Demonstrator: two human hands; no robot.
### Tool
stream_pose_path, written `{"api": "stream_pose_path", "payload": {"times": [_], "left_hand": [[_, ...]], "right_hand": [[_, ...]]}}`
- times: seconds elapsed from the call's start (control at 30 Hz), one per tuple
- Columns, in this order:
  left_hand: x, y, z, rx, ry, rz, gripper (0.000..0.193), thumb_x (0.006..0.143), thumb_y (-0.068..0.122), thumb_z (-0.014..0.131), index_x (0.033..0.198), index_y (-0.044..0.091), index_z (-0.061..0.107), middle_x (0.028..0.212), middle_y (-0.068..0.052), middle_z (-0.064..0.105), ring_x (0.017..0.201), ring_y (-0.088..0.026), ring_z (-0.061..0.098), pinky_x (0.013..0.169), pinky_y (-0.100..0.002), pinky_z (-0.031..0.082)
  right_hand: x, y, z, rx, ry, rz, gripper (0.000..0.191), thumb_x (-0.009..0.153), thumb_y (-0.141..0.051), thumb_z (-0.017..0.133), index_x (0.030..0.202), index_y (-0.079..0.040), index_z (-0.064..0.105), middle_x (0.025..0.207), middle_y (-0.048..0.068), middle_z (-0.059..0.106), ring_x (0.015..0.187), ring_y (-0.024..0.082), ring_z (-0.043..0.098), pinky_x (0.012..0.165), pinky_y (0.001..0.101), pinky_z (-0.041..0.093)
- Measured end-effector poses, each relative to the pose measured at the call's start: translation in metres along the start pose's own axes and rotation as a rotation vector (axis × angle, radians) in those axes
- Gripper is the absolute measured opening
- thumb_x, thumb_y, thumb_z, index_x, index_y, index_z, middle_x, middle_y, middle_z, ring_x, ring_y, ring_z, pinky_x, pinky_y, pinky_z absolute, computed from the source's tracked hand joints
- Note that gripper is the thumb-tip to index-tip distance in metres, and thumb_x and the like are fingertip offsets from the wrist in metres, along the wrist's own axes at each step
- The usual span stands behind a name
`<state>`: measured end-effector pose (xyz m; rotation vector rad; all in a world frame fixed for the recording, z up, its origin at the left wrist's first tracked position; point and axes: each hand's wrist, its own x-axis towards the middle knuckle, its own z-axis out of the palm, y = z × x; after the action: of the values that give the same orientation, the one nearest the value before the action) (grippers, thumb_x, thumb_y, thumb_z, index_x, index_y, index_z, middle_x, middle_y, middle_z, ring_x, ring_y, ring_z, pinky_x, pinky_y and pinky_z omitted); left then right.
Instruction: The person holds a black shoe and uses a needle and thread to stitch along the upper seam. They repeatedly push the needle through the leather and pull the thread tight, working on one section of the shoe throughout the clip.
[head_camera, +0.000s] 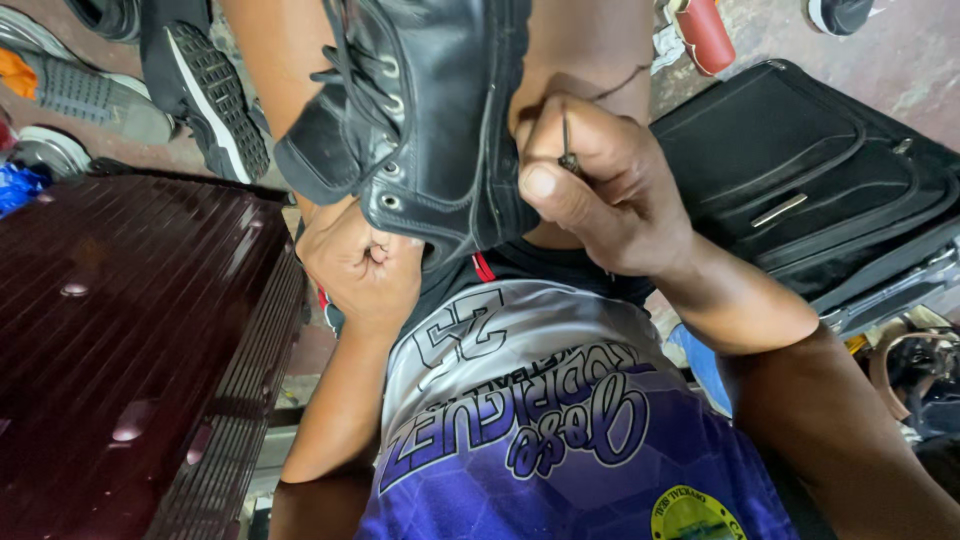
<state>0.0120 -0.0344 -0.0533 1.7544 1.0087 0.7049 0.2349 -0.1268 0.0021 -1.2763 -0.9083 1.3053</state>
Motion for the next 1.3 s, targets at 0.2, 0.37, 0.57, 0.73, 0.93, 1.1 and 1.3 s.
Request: {"api": "stream_pose_path", "payload": {"times": [0.2,0.37,0.57,0.73,0.93,1.1,1.3], "left_hand": [[-0.001,-0.006,-0.004,0.053,0.013,0.038,0.027,0.085,0.001,0.07,0.067,0.003,0.05,0.064,-0.008,0.038,0.057,-0.024,0.039,0.062,-0.031,0.035],[0.007,-0.005,0.001,0.088,0.03,-0.017,0.019,0.084,0.003,0.069,0.069,0.0,0.058,0.063,-0.01,0.047,0.056,-0.024,0.042,0.061,-0.032,0.034],[0.011,0.007,-0.023,-0.004,-0.046,-0.039,0.018,0.103,0.014,0.063,0.094,-0.002,0.063,0.096,-0.012,0.063,0.079,-0.023,0.063,0.073,-0.031,0.05],[0.006,0.019,-0.05,-0.221,0.208,-0.446,0.021,0.102,0.023,0.056,0.107,0.004,0.064,0.117,-0.001,0.065,0.073,-0.009,0.063,0.058,-0.02,0.052],[-0.006,0.055,-0.022,-0.109,-0.046,-0.194,0.031,0.096,0.019,0.076,0.119,0.001,0.065,0.101,-0.007,0.069,0.077,-0.015,0.063,0.069,-0.023,0.051],[0.016,0.06,0.015,0.04,-0.201,-0.088,0.03,0.092,0.015,0.087,0.11,-0.001,0.069,0.102,-0.007,0.074,0.091,-0.015,0.071,0.093,-0.028,0.055],[0.017,0.043,0.013,-0.498,-0.172,-0.343,0.03,0.101,0.011,0.075,0.124,-0.005,0.062,0.113,-0.005,0.068,0.1,-0.012,0.063,0.095,-0.027,0.052]], "right_hand": [[0.004,0.006,0.0,-0.009,0.101,0.05,0.033,0.117,-0.019,0.053,0.088,-0.008,0.043,0.07,-0.002,0.043,0.06,0.004,0.033,0.055,0.0214,0.029],[0.008,0.007,-0.006,0.254,0.208,0.05,0.035,0.118,-0.024,0.053,0.089,-0.007,0.043,0.066,-0.001,0.044,0.055,0.005,0.038,0.053,0.0218,0.032],[0.007,0.008,-0.021,0.294,0.172,-0.014,0.035,0.114,-0.035,0.054,0.093,-0.007,0.046,0.072,0.006,0.051,0.048,0.008,0.044,0.054,0.0276,0.045],[-0.028,0.012,-0.05,0.122,0.403,-0.037,0.044,0.117,-0.041,0.053,0.109,0.002,0.05,0.098,0.018,0.059,0.064,0.015,0.051,0.058,0.03,0.045],[-0.053,0.02,-0.066,-0.305,0.432,-0.023,0.032,0.111,-0.025,0.055,0.119,0.006,0.062,0.102,0.016,0.068,0.077,0.019,0.063,0.06,0.0281,0.047],[-0.048,0.004,-0.035,-0.544,0.265,-0.035,0.019,0.103,-0.001,0.068,0.121,0.001,0.073,0.1,0.011,0.076,0.081,0.013,0.071,0.07,0.0253,0.056],[-0.031,-0.01,-0.008,-0.554,0.194,-0.192,0.019,0.102,0.005,0.067,0.121,0.001,0.069,0.106,0.016,0.073,0.092,0.021,0.075,0.08,0.0301,0.059]]}}
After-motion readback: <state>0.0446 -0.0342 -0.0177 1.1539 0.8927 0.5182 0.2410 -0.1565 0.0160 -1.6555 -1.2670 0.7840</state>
